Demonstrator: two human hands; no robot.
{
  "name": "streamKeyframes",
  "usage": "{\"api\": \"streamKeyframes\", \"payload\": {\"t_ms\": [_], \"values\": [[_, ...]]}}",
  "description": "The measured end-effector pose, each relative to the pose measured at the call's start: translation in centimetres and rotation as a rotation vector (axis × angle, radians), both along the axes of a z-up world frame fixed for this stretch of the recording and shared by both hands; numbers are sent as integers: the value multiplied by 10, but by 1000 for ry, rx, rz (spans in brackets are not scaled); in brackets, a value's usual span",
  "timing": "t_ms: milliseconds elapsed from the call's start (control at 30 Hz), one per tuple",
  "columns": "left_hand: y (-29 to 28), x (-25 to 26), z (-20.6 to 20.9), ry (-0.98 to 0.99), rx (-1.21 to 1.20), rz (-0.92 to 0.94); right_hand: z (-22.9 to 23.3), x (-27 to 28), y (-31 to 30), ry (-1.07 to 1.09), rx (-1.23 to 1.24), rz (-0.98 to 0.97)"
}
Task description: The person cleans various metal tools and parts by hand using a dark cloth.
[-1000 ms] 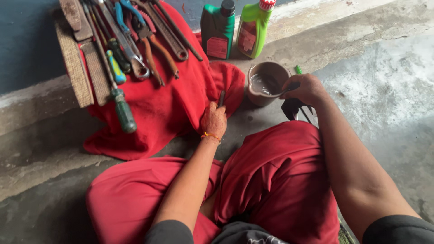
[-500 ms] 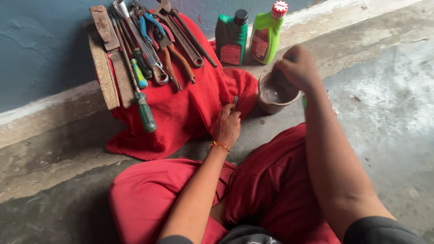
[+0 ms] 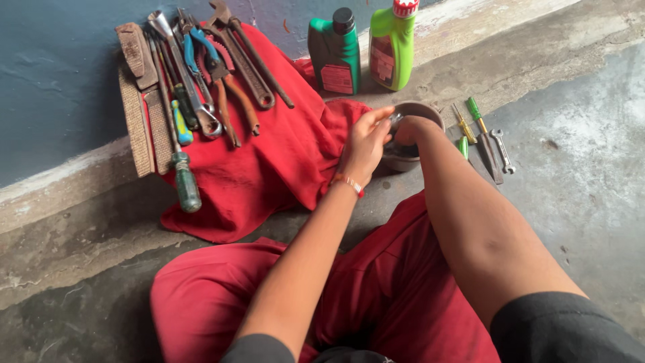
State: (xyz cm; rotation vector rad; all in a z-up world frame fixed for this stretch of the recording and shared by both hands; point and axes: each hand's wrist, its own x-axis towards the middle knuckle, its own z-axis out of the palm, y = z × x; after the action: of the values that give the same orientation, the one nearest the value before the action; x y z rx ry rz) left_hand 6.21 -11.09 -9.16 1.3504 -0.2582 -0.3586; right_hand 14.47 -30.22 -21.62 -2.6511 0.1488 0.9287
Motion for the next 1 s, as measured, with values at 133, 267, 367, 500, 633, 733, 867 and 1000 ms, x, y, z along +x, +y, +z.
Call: {"api": "streamKeyframes", "payload": {"t_ms": [133,267,367,500,633,733,867,1000], "values": [[-43,33,-43,309,-74,-32,21,-5,-1,-113,26,-126],[-64,48,-63,636,-183,13,104,-37,0,-183,125,-300],[-77,56,-52,793,-176,29,153,-68,-5,-190,315,-510],[-72,47,-22,956,-219,-156,170,-96,-13,-273,788,-883],[-81,48,-16,1043,-281,-185,160,-104,-27,-328,1177,-1161],[-92,56,-35,998,-378,-144,163,-107,-23,-362,1393,-1292],[-93,61,-32,842,-257,4,174,-107,-7,-115,1643,-1415],[-94,45,-23,623,29,397,173,-98,4,-60,1597,-1629]]}}
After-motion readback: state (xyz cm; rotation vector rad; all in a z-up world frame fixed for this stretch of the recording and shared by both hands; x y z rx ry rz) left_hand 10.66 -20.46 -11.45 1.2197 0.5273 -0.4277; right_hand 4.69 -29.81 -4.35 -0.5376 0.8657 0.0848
